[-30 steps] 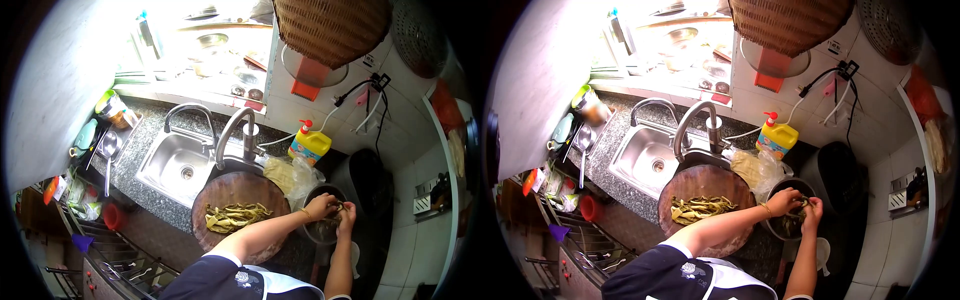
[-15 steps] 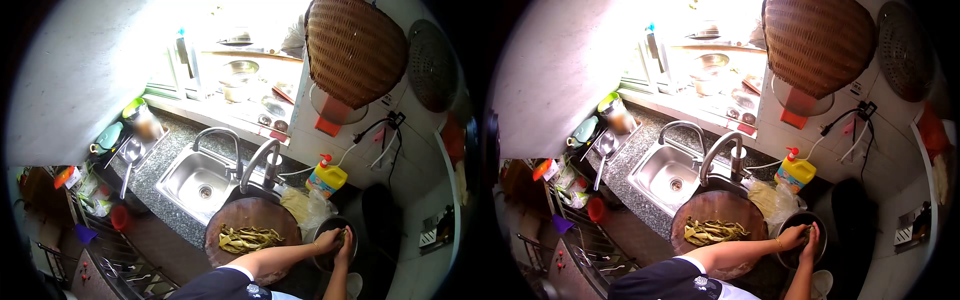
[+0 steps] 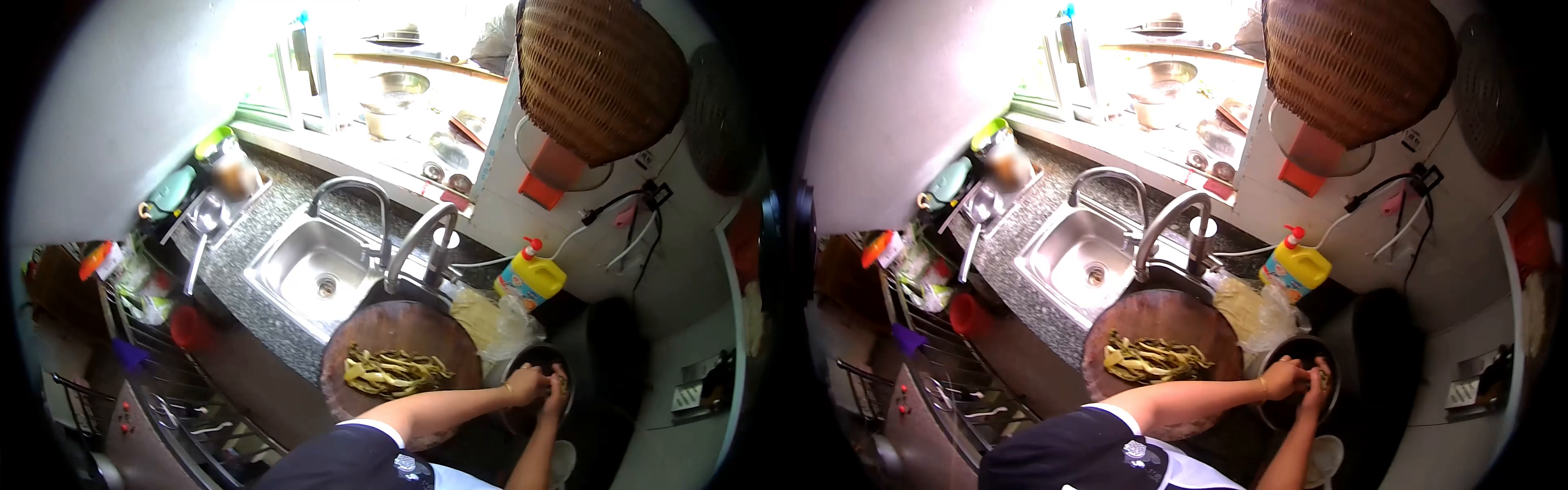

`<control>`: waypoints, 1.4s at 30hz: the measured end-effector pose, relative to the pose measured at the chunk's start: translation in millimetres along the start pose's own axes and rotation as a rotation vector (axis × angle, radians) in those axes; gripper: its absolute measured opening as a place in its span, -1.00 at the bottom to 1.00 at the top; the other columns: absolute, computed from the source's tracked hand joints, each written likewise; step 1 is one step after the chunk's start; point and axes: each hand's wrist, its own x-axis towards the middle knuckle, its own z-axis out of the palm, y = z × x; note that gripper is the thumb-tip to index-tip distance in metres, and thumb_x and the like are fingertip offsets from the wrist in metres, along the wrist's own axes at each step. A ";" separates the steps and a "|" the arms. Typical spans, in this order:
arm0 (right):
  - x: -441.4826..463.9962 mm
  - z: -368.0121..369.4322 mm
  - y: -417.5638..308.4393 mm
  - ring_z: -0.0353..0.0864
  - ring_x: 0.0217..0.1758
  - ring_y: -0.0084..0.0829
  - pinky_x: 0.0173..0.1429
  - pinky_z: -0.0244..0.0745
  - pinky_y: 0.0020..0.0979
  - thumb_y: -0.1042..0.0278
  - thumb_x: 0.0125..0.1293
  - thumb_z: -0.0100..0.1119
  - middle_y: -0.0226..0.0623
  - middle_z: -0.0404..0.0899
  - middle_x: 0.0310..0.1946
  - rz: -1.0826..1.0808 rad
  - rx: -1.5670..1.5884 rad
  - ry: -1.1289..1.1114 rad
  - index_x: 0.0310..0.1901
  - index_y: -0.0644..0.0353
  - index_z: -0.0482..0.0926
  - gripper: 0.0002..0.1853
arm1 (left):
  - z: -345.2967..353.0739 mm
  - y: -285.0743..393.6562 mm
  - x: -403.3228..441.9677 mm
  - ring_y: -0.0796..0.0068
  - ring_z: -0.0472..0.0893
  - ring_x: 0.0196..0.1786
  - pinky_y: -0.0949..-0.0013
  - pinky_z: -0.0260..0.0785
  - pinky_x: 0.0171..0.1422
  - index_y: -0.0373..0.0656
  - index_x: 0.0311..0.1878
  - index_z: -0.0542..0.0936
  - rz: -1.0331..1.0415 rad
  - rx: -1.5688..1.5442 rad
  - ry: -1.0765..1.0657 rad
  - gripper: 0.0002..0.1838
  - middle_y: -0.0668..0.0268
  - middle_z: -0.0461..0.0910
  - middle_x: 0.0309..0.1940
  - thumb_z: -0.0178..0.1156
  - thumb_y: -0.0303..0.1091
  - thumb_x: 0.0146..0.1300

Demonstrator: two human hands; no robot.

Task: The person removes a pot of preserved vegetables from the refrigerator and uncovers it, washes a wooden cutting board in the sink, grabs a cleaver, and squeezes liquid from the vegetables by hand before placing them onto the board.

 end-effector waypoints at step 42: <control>5.2 11.9 -67.3 0.39 0.13 -0.20 0.22 0.32 -0.09 0.55 0.08 0.03 -0.14 0.31 0.14 -0.083 0.454 -0.084 -0.24 0.23 0.34 -0.81 | -4.9 16.0 22.2 0.29 0.49 -0.08 0.34 0.36 0.02 -0.22 0.12 0.36 -0.124 -1.005 -0.514 -0.30 0.14 0.49 -0.22 0.25 -0.40 -0.25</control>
